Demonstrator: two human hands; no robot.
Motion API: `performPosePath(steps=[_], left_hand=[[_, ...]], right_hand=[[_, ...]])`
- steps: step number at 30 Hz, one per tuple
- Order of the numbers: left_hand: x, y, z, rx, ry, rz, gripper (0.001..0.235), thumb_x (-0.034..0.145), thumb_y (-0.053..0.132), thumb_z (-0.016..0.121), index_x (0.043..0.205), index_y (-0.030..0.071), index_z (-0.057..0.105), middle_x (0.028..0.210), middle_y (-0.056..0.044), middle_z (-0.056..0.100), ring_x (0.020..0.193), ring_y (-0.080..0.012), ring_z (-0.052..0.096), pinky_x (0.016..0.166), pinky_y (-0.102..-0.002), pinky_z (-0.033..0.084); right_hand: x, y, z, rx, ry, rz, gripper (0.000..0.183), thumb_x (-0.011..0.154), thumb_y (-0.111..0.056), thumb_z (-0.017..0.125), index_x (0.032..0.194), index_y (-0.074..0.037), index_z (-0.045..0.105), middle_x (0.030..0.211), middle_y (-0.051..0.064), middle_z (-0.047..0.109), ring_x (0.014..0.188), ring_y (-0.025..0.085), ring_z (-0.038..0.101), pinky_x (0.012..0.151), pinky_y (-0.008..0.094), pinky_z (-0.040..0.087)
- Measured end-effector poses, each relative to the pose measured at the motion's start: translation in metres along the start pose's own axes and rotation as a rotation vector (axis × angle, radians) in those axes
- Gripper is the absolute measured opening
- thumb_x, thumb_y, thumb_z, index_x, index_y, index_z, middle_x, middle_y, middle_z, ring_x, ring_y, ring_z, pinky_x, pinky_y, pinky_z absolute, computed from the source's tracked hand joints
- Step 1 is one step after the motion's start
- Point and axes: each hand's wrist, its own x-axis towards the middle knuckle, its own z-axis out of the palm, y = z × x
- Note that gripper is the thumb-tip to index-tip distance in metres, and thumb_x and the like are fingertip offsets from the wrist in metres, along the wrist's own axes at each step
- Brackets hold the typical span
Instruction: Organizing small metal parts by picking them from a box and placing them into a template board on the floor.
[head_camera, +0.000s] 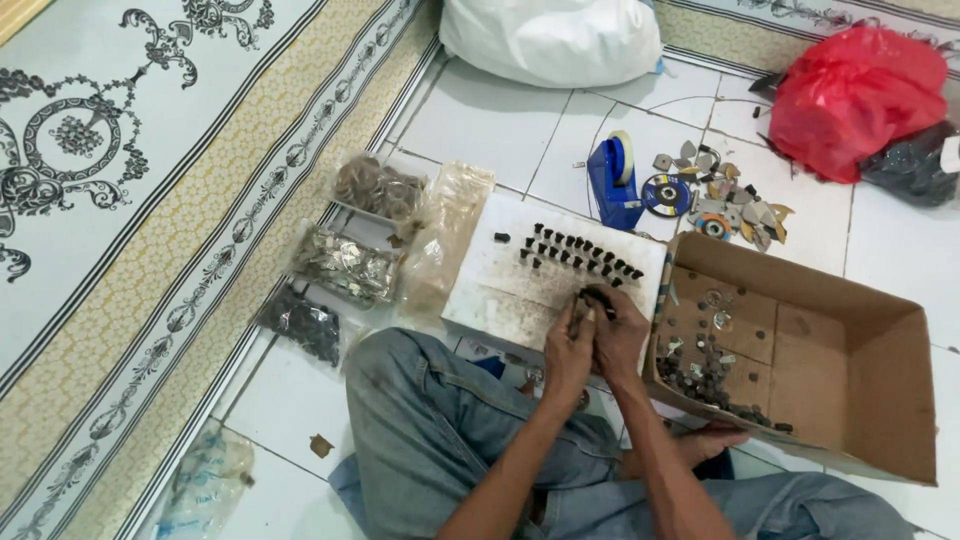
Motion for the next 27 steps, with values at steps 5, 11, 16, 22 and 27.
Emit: performPosePath(steps=[5,11,16,22,27], left_hand=[[0.04,0.003,-0.029,-0.081,-0.015,-0.023,0.066,0.107,0.039,0.055,0.156,-0.003,0.04,0.152,-0.034,0.045,0.14,-0.0457,0.047,0.112,-0.057,0.042],[0.063,-0.006,-0.042,-0.106,-0.041,-0.061,0.065,0.108,0.045,0.05,0.159,0.006,0.039,0.159,-0.029,0.039,0.144,-0.044,0.042,0.115,-0.057,0.039],[0.059,0.004,-0.043,-0.084,-0.027,-0.08,0.061,0.109,0.04,0.047,0.16,0.008,0.039,0.159,-0.029,0.038,0.143,-0.0451,0.043,0.113,-0.059,0.041],[0.056,0.006,-0.042,-0.108,-0.052,-0.034,0.061,0.109,0.032,0.048,0.16,0.003,0.034,0.161,-0.034,0.032,0.146,-0.0489,0.036,0.117,-0.061,0.035],[0.048,0.003,-0.039,-0.043,-0.077,-0.044,0.066,0.108,0.037,0.049,0.162,0.003,0.03,0.162,-0.032,0.03,0.148,-0.0456,0.035,0.117,-0.058,0.035]], right_hand=[[0.027,-0.002,0.047,-0.035,0.004,-0.048,0.021,0.098,-0.003,0.075,0.118,-0.007,0.077,0.102,0.016,0.077,0.094,0.036,0.074,0.076,0.048,0.063],[0.036,0.002,0.07,-0.102,0.007,-0.062,0.02,0.094,-0.005,0.079,0.113,-0.012,0.08,0.099,0.011,0.079,0.093,0.03,0.076,0.077,0.042,0.062],[0.032,0.011,0.073,-0.083,-0.005,-0.038,0.021,0.094,-0.007,0.079,0.113,-0.013,0.081,0.099,0.012,0.079,0.096,0.032,0.075,0.079,0.045,0.061],[0.029,0.014,0.069,-0.099,0.004,-0.095,0.028,0.092,-0.006,0.082,0.119,-0.009,0.079,0.102,0.016,0.078,0.099,0.035,0.074,0.083,0.046,0.06],[0.021,0.023,0.06,-0.117,0.031,-0.131,0.028,0.091,-0.007,0.083,0.119,-0.008,0.078,0.103,0.015,0.077,0.1,0.035,0.073,0.085,0.046,0.059]])
